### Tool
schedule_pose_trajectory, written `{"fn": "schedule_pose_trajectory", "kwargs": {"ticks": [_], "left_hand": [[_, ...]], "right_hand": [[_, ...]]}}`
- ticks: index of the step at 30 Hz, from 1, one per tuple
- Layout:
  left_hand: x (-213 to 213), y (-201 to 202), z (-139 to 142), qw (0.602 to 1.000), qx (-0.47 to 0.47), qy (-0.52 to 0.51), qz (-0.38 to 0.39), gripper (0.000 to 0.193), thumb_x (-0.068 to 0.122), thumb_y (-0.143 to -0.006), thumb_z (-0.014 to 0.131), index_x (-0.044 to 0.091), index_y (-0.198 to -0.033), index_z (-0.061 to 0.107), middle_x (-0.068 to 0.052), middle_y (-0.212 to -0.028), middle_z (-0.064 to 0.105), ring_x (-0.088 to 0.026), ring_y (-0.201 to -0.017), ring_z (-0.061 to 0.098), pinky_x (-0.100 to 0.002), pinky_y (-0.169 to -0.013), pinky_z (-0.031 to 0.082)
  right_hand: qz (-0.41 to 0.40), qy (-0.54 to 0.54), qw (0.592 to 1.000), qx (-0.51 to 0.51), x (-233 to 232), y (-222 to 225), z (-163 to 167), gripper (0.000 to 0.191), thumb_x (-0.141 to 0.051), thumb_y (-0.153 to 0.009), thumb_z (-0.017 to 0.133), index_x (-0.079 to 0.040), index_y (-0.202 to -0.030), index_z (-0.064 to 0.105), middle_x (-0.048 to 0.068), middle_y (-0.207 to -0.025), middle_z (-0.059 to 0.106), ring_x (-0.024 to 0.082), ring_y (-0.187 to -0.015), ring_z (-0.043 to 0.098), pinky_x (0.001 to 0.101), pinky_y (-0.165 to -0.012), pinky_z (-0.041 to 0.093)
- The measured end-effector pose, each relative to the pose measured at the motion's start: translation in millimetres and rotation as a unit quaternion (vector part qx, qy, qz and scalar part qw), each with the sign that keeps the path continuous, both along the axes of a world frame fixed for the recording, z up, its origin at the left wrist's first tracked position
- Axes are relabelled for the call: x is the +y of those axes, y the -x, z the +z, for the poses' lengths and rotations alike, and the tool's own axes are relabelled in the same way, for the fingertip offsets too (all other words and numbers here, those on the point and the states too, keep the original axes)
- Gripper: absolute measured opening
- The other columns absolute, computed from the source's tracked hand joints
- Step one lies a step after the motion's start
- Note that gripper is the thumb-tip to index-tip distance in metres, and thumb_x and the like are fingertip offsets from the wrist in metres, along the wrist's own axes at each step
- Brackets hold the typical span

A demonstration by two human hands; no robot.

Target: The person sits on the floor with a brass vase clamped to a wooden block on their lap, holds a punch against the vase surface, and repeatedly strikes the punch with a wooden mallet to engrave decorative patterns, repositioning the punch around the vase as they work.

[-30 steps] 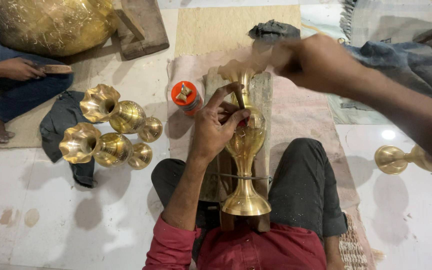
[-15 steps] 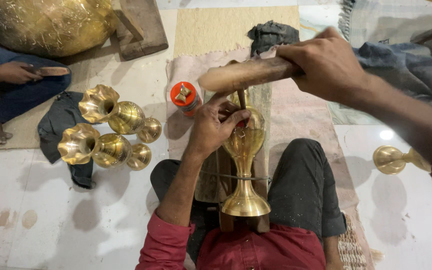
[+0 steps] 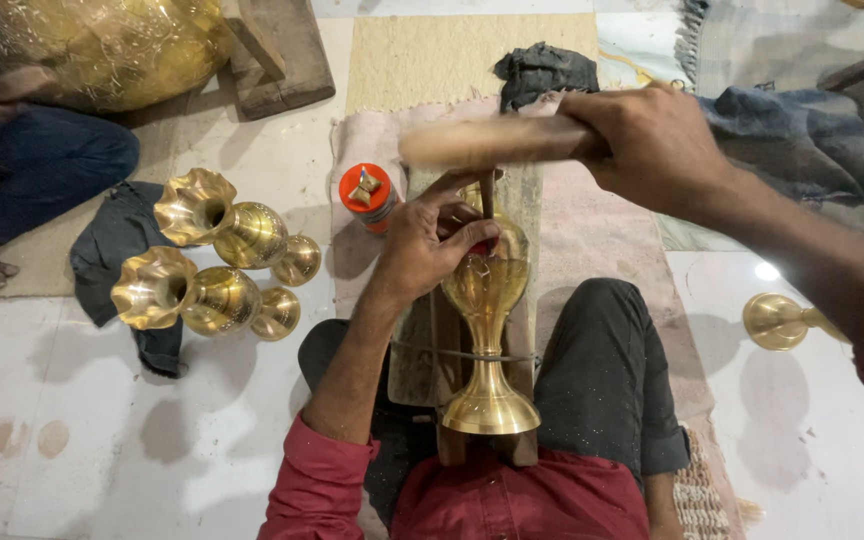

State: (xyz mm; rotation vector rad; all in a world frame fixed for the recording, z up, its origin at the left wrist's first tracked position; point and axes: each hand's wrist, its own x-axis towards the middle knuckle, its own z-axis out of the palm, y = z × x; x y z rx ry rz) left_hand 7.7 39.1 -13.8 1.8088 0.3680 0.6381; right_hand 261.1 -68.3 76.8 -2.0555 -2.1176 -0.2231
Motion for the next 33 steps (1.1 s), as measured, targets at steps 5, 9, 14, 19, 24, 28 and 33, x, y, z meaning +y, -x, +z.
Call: {"fn": "schedule_pose_trajectory", "kwargs": {"ticks": [5, 9, 14, 19, 24, 28, 33], "left_hand": [[4.2, -1.3, -4.0, 1.000, 0.011, -0.016, -0.002, 0.060, 0.024, -0.093, 0.080, 0.008, -0.144, 0.056, -0.009, -0.098, 0.081, -0.013, -0.087, 0.080, -0.030, -0.078, 0.070], [8.2, -2.7, -3.4, 0.999, -0.005, -0.019, -0.029, 0.064, 0.024, -0.094, 0.080, 0.006, -0.148, 0.053, -0.009, -0.098, 0.082, -0.013, -0.086, 0.080, -0.031, -0.081, 0.068], [10.9, -2.5, 5.9, 0.999, 0.003, -0.035, -0.017, 0.062, 0.024, -0.091, 0.081, 0.004, -0.145, 0.055, -0.008, -0.101, 0.081, -0.012, -0.087, 0.079, -0.030, -0.080, 0.067], [10.4, -0.5, 10.3, 0.999, 0.030, 0.003, -0.035, 0.060, 0.023, -0.091, 0.081, 0.007, -0.143, 0.057, -0.005, -0.096, 0.081, -0.010, -0.086, 0.079, -0.029, -0.080, 0.066], [14.8, -2.4, 7.7, 0.998, -0.007, -0.009, -0.059, 0.059, 0.020, -0.095, 0.082, 0.011, -0.147, 0.056, -0.005, -0.099, 0.082, -0.012, -0.088, 0.079, -0.029, -0.085, 0.066], [16.6, -3.0, 7.9, 0.997, 0.022, 0.015, -0.072, 0.059, 0.019, -0.094, 0.078, 0.015, -0.148, 0.054, -0.003, -0.092, 0.081, -0.011, -0.080, 0.078, -0.029, -0.077, 0.068], [13.5, -0.2, 8.7, 0.998, 0.000, 0.012, -0.061, 0.055, 0.014, -0.097, 0.075, 0.014, -0.148, 0.055, -0.002, -0.097, 0.081, -0.009, -0.084, 0.080, -0.027, -0.077, 0.071]], "right_hand": [[-0.072, 0.091, 0.981, 0.154, -2.0, -1.8, -3.4, 0.005, -0.012, -0.101, 0.067, -0.011, -0.103, 0.070, 0.005, -0.077, 0.068, 0.013, -0.049, 0.057, 0.0346, -0.046, 0.053], [0.001, 0.014, 0.943, 0.334, -5.9, -5.9, -9.0, 0.015, -0.019, -0.100, 0.072, -0.006, -0.107, 0.069, 0.007, -0.086, 0.069, 0.010, -0.064, 0.064, 0.0293, -0.055, 0.060], [-0.022, 0.019, 0.991, 0.132, -2.6, -4.9, -7.8, 0.015, -0.016, -0.099, 0.072, -0.008, -0.111, 0.070, 0.010, -0.084, 0.071, 0.014, -0.053, 0.061, 0.0342, -0.044, 0.055], [-0.086, 0.062, 0.927, 0.360, -3.9, 5.6, -1.2, 0.012, -0.018, -0.100, 0.067, -0.009, -0.107, 0.068, 0.009, -0.073, 0.067, 0.014, -0.046, 0.058, 0.0349, -0.039, 0.050], [-0.079, 0.037, 0.909, 0.409, -5.3, 3.5, -0.1, 0.019, -0.023, -0.103, 0.068, -0.005, -0.110, 0.067, 0.013, -0.070, 0.062, 0.015, -0.052, 0.058, 0.0337, -0.043, 0.052], [-0.122, 0.111, 0.974, 0.158, -6.5, -1.2, -7.7, 0.020, -0.023, -0.102, 0.069, -0.005, -0.111, 0.070, 0.010, -0.077, 0.070, 0.014, -0.053, 0.064, 0.0321, -0.047, 0.058], [-0.075, 0.031, 0.953, 0.292, -18.7, -6.7, -17.2, 0.029, -0.025, -0.095, 0.073, -0.006, -0.116, 0.069, 0.008, -0.086, 0.072, 0.009, -0.061, 0.066, 0.0277, -0.055, 0.059]]}}
